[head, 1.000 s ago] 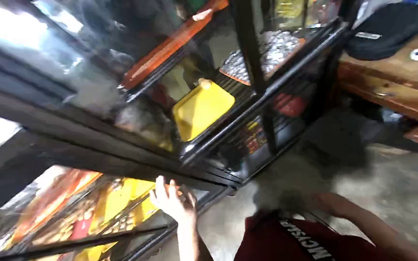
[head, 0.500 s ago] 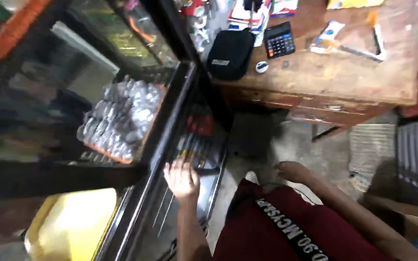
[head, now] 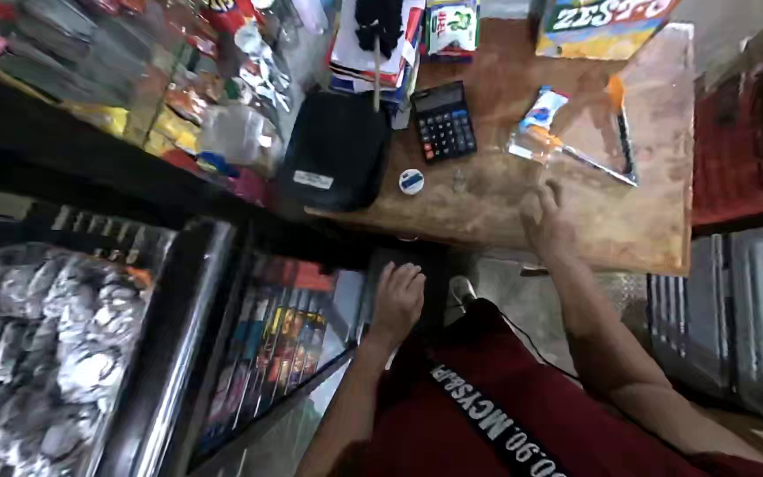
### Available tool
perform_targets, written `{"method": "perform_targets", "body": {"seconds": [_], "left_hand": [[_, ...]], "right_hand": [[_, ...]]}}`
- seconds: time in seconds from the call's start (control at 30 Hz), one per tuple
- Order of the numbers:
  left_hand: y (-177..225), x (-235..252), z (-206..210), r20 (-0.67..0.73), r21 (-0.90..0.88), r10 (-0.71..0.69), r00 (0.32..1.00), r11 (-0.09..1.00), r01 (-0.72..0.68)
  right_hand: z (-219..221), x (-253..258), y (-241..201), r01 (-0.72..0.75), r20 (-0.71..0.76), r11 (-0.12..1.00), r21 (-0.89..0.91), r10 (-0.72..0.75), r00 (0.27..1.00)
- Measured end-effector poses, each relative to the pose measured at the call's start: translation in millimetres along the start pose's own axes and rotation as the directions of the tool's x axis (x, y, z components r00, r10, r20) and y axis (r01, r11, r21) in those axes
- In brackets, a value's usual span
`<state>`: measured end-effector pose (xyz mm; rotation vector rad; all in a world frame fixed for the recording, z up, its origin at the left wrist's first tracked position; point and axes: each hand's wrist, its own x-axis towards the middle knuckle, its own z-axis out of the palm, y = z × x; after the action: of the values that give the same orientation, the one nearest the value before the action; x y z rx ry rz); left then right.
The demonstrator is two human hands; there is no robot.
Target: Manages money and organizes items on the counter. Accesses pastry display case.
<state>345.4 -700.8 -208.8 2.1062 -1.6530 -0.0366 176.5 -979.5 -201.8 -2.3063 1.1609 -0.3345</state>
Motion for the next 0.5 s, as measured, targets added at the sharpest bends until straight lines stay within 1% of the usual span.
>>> {"method": "perform_targets", "body": {"seconds": [0.03,0.07,0.1,0.17,0.23,0.37,0.4,0.43,0.5], "left_hand": [[4,16,10,0.031,-0.027,-0.025,0.999,0.999,0.026],[9,30,19,0.069,-0.066,-0.054,0.996,0.996,0.059],[13,46,27,0.105,-0.109,-0.081,0.991,0.99,0.092],[20,80,43,0.178,-0.178,-0.1,0.979,0.975,0.132],[22,108,55,0.279,-0.212,-0.114,0.954,0.961,0.177],[25,162,66,0.403,-0.19,-0.171,0.899,0.945,0.265],[27,174,68,0.395,-0.179,-0.187,0.899,0.945,0.275],[30,184,72,0.359,-0.161,-0.19,0.914,0.952,0.261],[34,199,76,0.283,-0.13,-0.143,0.948,0.974,0.186]], "right_hand": [[-1,28,10,-0.005,-0.033,0.999,-0.034,0.003,0.999],[-1,52,19,-0.012,-0.029,0.998,-0.066,0.01,1.0],[0,74,29,-0.016,-0.009,0.995,-0.101,0.015,1.0],[-3,110,42,0.043,0.053,0.989,-0.14,-0.036,0.998],[-2,134,49,0.096,0.118,0.979,-0.18,-0.076,0.99],[-17,146,48,0.198,0.231,0.962,-0.191,-0.152,0.961],[-23,144,46,0.221,0.273,0.957,-0.187,-0.165,0.948],[-29,141,42,0.242,0.316,0.954,-0.175,-0.178,0.932],[-38,131,28,0.303,0.372,0.943,-0.138,-0.234,0.898]]}}
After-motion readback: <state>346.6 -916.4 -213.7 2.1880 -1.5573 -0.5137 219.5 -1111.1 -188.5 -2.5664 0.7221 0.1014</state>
